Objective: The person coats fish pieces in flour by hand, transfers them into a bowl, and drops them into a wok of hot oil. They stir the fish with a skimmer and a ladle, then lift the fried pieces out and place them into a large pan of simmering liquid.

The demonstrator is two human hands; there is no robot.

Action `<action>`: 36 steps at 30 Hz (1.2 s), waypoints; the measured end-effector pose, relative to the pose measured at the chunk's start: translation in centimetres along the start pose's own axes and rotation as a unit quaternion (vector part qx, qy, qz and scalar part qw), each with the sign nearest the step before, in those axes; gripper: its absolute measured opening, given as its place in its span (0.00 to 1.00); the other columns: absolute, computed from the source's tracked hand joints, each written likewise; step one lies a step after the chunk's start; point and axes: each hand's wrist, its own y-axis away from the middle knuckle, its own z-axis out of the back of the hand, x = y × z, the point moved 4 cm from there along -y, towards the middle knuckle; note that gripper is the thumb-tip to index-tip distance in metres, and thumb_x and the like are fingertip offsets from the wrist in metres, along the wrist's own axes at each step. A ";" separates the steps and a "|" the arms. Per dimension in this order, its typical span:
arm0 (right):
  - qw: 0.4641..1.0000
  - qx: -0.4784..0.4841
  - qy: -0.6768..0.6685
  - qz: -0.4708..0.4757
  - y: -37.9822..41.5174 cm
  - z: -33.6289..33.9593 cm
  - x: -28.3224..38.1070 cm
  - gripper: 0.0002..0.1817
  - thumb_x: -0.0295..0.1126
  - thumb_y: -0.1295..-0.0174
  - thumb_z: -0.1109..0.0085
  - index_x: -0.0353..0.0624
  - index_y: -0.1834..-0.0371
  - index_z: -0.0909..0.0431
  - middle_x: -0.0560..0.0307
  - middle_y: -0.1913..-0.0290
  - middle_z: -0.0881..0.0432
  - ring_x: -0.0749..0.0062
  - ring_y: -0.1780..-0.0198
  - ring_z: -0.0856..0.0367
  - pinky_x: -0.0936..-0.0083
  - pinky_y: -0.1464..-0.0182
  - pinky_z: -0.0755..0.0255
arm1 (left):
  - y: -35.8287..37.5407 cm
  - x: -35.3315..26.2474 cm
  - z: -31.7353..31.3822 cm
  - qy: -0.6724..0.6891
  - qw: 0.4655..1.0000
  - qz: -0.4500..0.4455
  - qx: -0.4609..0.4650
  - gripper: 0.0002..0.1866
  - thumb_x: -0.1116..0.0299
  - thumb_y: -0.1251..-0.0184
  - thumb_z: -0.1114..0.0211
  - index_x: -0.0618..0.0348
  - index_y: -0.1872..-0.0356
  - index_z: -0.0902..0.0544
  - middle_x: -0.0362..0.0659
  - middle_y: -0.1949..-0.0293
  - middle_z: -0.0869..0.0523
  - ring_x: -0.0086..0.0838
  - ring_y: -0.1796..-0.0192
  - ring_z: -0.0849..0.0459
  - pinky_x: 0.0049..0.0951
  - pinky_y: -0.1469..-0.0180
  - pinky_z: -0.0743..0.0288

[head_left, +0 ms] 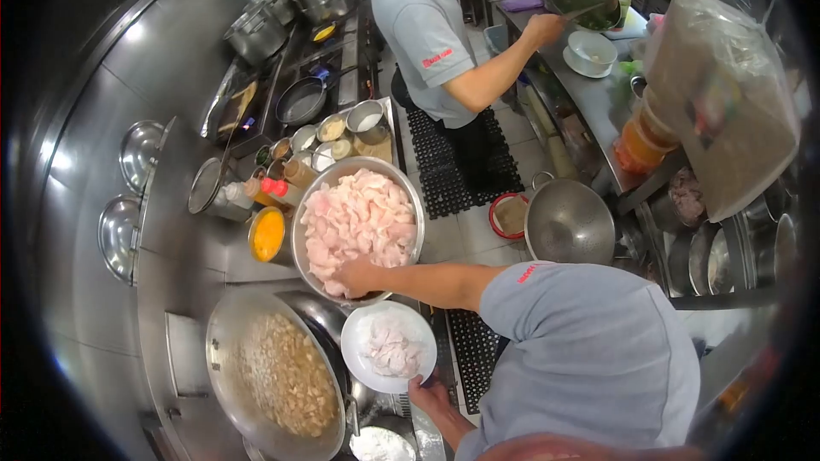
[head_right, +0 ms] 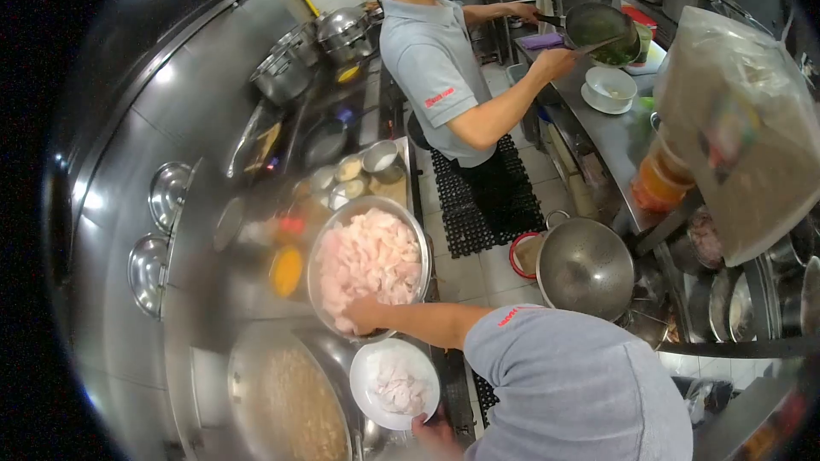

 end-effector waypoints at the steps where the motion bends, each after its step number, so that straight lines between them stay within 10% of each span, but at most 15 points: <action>1: 0.999 0.019 -0.031 0.031 0.0 -0.3 0.0 0.27 0.36 0.55 0.44 0.52 0.46 0.25 0.48 0.55 0.20 0.58 0.52 0.22 0.55 0.53 0.30 | -0.2 0.1 -0.4 -0.002 1.000 0.006 0.004 0.34 0.77 0.59 0.48 0.65 0.41 0.34 0.51 0.47 0.25 0.43 0.51 0.21 0.41 0.53 0.22; 4: 0.990 0.019 -0.131 0.045 0.7 2.3 0.2 0.28 0.34 0.61 0.40 0.48 0.49 0.24 0.45 0.56 0.20 0.54 0.54 0.21 0.58 0.53 0.28 | -1.6 0.3 0.2 -0.009 1.000 0.000 -0.007 0.35 0.76 0.59 0.48 0.67 0.41 0.35 0.52 0.47 0.25 0.43 0.50 0.21 0.42 0.53 0.21; 6: 0.948 0.255 -0.184 -0.055 2.0 4.8 0.3 0.36 0.34 0.61 0.40 0.50 0.40 0.30 0.43 0.60 0.19 0.53 0.55 0.21 0.60 0.54 0.28 | -3.9 1.5 3.7 -0.003 1.000 0.017 -0.007 0.36 0.76 0.60 0.47 0.68 0.40 0.36 0.54 0.47 0.26 0.44 0.49 0.22 0.42 0.52 0.22; 10: 0.979 0.043 -0.168 0.103 -0.8 0.5 -1.9 0.30 0.34 0.60 0.41 0.43 0.47 0.25 0.43 0.65 0.18 0.56 0.69 0.17 0.63 0.66 0.24 | -5.2 1.9 5.2 0.010 0.999 0.028 0.017 0.37 0.76 0.60 0.48 0.68 0.39 0.37 0.54 0.45 0.27 0.45 0.46 0.23 0.43 0.51 0.22; 14: 0.919 0.164 -0.358 -0.007 -2.1 -2.7 -4.1 0.39 0.35 0.64 0.34 0.51 0.39 0.30 0.47 0.56 0.18 0.57 0.56 0.19 0.65 0.56 0.26 | -3.5 0.9 2.9 -0.004 1.000 0.026 0.014 0.38 0.77 0.60 0.48 0.68 0.38 0.38 0.53 0.43 0.29 0.45 0.43 0.26 0.43 0.47 0.24; 18: 0.914 0.235 -0.330 0.011 -3.9 -3.5 -4.0 0.39 0.29 0.57 0.40 0.45 0.34 0.38 0.43 0.58 0.19 0.60 0.78 0.20 0.65 0.74 0.25 | -2.3 0.3 1.4 -0.017 1.000 0.007 0.001 0.38 0.77 0.60 0.48 0.66 0.38 0.38 0.52 0.43 0.28 0.44 0.43 0.26 0.42 0.47 0.25; 20: 0.940 0.218 -0.260 -0.033 -3.3 -1.4 -4.1 0.40 0.40 0.63 0.30 0.48 0.39 0.30 0.48 0.45 0.23 0.57 0.48 0.23 0.66 0.51 0.25 | -0.8 -0.5 -1.2 -0.028 1.000 0.006 -0.004 0.37 0.77 0.59 0.48 0.65 0.38 0.37 0.52 0.43 0.28 0.44 0.44 0.26 0.42 0.48 0.25; 34: 0.948 0.234 -0.216 0.022 -1.9 1.9 -3.0 0.35 0.33 0.63 0.31 0.39 0.45 0.25 0.45 0.51 0.20 0.60 0.55 0.20 0.70 0.58 0.26 | -0.9 -0.7 -1.6 -0.022 0.999 -0.011 0.030 0.35 0.77 0.58 0.48 0.62 0.39 0.36 0.49 0.44 0.27 0.43 0.47 0.24 0.40 0.54 0.24; 36: 0.866 0.148 -0.477 0.033 -2.3 0.0 -5.1 0.27 0.34 0.57 0.34 0.40 0.49 0.22 0.48 0.54 0.19 0.64 0.58 0.20 0.71 0.57 0.27 | -0.4 -0.7 -2.1 -0.017 1.000 -0.018 0.016 0.36 0.77 0.57 0.49 0.63 0.38 0.37 0.51 0.43 0.27 0.45 0.45 0.25 0.42 0.52 0.25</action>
